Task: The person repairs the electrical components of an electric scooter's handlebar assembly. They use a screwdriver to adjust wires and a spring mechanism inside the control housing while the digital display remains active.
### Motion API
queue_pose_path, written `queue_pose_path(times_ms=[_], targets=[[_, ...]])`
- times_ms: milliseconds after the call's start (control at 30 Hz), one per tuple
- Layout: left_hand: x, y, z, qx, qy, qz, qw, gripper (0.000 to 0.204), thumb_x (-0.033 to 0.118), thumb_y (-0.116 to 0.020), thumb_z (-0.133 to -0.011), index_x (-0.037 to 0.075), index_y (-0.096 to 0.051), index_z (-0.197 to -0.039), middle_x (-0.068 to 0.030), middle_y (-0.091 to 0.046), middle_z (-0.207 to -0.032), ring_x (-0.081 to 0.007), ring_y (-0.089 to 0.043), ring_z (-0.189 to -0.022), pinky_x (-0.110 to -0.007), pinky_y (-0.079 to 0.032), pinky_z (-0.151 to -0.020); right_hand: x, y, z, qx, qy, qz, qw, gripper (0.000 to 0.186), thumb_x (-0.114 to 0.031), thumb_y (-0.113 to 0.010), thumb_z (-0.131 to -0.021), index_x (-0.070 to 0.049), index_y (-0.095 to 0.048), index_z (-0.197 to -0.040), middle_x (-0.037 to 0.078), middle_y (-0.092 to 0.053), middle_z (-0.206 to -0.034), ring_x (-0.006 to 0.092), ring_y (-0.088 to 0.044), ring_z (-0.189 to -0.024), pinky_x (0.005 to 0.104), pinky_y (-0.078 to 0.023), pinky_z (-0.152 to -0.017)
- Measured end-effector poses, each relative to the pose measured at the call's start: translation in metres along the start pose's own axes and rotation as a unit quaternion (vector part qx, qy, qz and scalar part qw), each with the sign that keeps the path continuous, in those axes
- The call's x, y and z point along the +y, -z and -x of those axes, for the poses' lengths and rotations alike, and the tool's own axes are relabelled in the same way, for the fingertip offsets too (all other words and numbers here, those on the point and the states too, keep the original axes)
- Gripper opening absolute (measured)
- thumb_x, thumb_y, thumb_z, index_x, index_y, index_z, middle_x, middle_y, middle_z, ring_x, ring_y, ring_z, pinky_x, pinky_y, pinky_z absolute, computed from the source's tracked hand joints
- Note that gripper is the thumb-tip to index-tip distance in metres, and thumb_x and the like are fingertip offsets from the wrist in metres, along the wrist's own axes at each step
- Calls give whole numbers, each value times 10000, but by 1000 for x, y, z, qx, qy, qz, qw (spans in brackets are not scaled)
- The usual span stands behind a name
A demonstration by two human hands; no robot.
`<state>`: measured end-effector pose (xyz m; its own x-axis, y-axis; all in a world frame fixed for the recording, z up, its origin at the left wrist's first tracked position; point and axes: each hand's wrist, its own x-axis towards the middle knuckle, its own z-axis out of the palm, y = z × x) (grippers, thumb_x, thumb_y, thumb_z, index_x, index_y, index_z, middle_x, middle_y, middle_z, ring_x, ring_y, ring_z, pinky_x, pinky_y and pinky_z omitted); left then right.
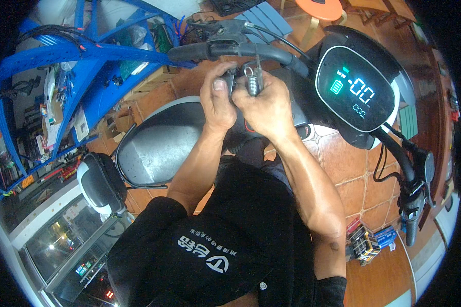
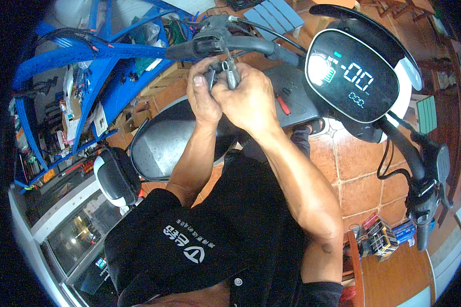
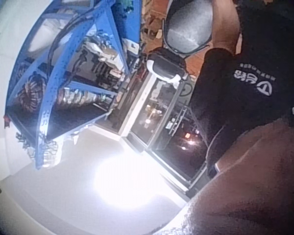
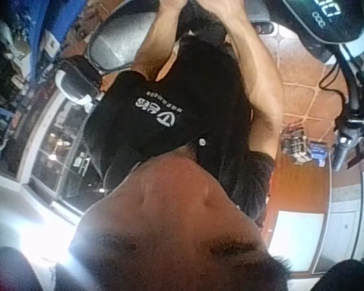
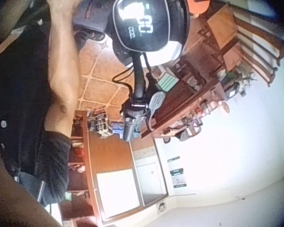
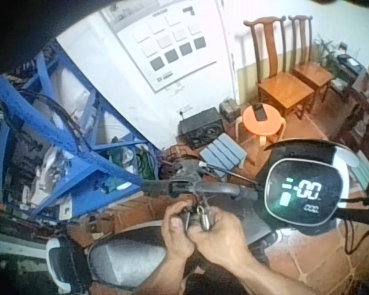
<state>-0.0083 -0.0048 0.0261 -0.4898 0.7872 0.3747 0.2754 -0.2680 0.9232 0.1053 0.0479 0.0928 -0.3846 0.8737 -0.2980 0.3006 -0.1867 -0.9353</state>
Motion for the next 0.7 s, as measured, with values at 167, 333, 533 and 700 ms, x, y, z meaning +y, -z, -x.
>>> queue_pose_path(times_ms=[167, 333, 533, 700], targets=[[0, -3, 2, 15, 57, 34, 998, 533, 454, -372, -1017, -21, -576, -1150, -130, -610, -1119, -206, -579, -1013, -351, -451, -913, 2, -1, -1, -7, -14, -28, 999, 217, -208, -633, -814, -5, -678, -876, 190, -651, -690, 303, -672, -655, 407, -514, -649], [-12, 0, -1, 53, 140, 136, 979, 536, 463, -332, -1017, -4, -550, -1164, -141, -611, -1111, -223, -614, -986, -374, -495, -891, 16, -2, 0, 7, -6, -46, 999, 209, -201, -640, -833, -10, -679, -909, 183, -661, -717, 285, -680, -680, 394, -516, -655], [-8, -2, -3, 56, 203, 267, 940, 559, 482, -280, -1029, 7, -543, -1162, -145, -641, -1080, -261, -635, -988, -403, -512, -904, 3, 24, 10, -21, 80, 5, 997, 234, -185, -656, -858, -6, -637, -1007, 202, -679, -847, 341, -692, -781, 406, -523, -710], [9, -6, -13, 61, 282, 355, 889, 629, 541, -247, -1020, 13, -550, -1177, -138, -643, -1077, -248, -633, -995, -399, -517, -893, -5, 36, 15, -40, 107, -34, 993, 226, -136, -620, -885, 10, -600, -1057, 229, -672, -886, 377, -682, -863, 416, -517, -760]])
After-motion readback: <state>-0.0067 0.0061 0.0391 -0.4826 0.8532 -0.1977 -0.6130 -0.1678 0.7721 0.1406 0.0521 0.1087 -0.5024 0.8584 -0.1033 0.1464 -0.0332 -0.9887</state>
